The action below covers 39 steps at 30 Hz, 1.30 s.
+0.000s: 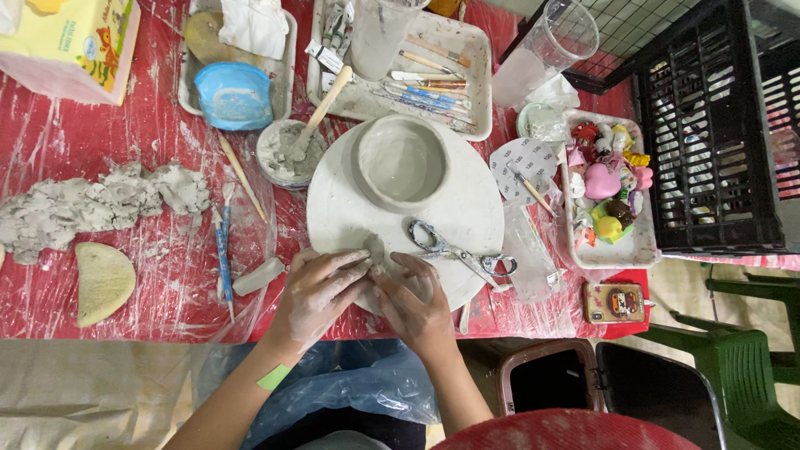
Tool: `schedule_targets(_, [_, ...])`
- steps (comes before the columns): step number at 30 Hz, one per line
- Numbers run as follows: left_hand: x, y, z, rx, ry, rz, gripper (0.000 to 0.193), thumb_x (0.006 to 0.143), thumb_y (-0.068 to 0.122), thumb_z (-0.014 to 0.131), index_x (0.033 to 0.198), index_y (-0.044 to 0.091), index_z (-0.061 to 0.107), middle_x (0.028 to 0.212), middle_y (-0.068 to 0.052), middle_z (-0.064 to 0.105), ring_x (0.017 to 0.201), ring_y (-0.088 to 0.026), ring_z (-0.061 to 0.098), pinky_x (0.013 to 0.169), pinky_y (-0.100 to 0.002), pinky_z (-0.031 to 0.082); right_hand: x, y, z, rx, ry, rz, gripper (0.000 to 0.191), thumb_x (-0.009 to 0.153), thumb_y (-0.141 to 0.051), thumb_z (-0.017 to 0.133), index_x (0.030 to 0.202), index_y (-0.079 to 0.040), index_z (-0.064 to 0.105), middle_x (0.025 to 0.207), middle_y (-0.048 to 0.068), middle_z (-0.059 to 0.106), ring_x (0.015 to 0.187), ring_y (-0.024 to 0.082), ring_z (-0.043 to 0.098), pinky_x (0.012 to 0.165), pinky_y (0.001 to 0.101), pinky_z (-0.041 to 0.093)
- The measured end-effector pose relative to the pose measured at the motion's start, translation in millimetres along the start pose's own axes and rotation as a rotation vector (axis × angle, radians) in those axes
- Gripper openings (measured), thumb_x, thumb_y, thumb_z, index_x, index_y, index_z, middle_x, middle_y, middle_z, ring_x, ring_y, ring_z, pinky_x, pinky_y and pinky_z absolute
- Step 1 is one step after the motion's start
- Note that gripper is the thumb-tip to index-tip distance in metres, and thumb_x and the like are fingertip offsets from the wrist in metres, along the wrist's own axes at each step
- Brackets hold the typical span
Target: The person pinches and shapes small pieces of clay by hand, then presses the shaped clay pieces onto the rim of an unfired clay bowl on a work board. They occasionally reach into a small bowl of water or slip to moisten the clay while continuing to build up the decoration.
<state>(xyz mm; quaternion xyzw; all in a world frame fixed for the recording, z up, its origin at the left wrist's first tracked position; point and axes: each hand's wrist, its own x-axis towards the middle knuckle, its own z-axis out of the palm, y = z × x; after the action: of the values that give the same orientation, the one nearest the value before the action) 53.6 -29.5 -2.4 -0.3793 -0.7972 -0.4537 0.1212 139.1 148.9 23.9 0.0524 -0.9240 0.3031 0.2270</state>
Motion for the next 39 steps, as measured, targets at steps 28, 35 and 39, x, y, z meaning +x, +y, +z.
schedule_targets(28, [33.4,-5.0,-17.1,-0.022,-0.236,0.012,0.035,0.082,0.031,0.08,0.106,0.008,0.07,0.103,-0.006,0.067,0.096,-0.024,0.065,0.086,-0.042,0.05,4.7,9.6,-26.4,0.245,-0.015,0.477,0.023,0.087,-0.009,0.076,0.109,-0.005,0.071,0.112,0.009,0.076,0.094,0.019,0.078,0.08,0.0324,0.063])
schedule_targets(35, [16.5,25.1,-10.7,0.0,-0.064,-0.104,0.058,0.08,0.033,0.082,0.124,0.003,0.062,0.105,-0.008,0.064,0.093,-0.028,0.062,0.087,-0.044,0.05,12.9,-3.4,-17.1,0.138,0.063,0.245,0.031,0.081,-0.01,0.084,0.108,-0.005,0.072,0.111,0.011,0.075,0.104,0.027,0.073,0.091,0.0371,0.058])
schedule_targets(39, [18.0,24.2,-19.4,0.021,-0.132,-0.041,0.057,0.081,0.031,0.08,0.134,0.013,0.064,0.122,-0.01,0.064,0.085,-0.021,0.06,0.084,-0.043,0.05,10.7,-3.0,-10.9,0.074,0.099,0.17,0.034,0.078,-0.012,0.086,0.108,-0.006,0.071,0.111,0.011,0.072,0.108,0.031,0.069,0.094,0.0414,0.055])
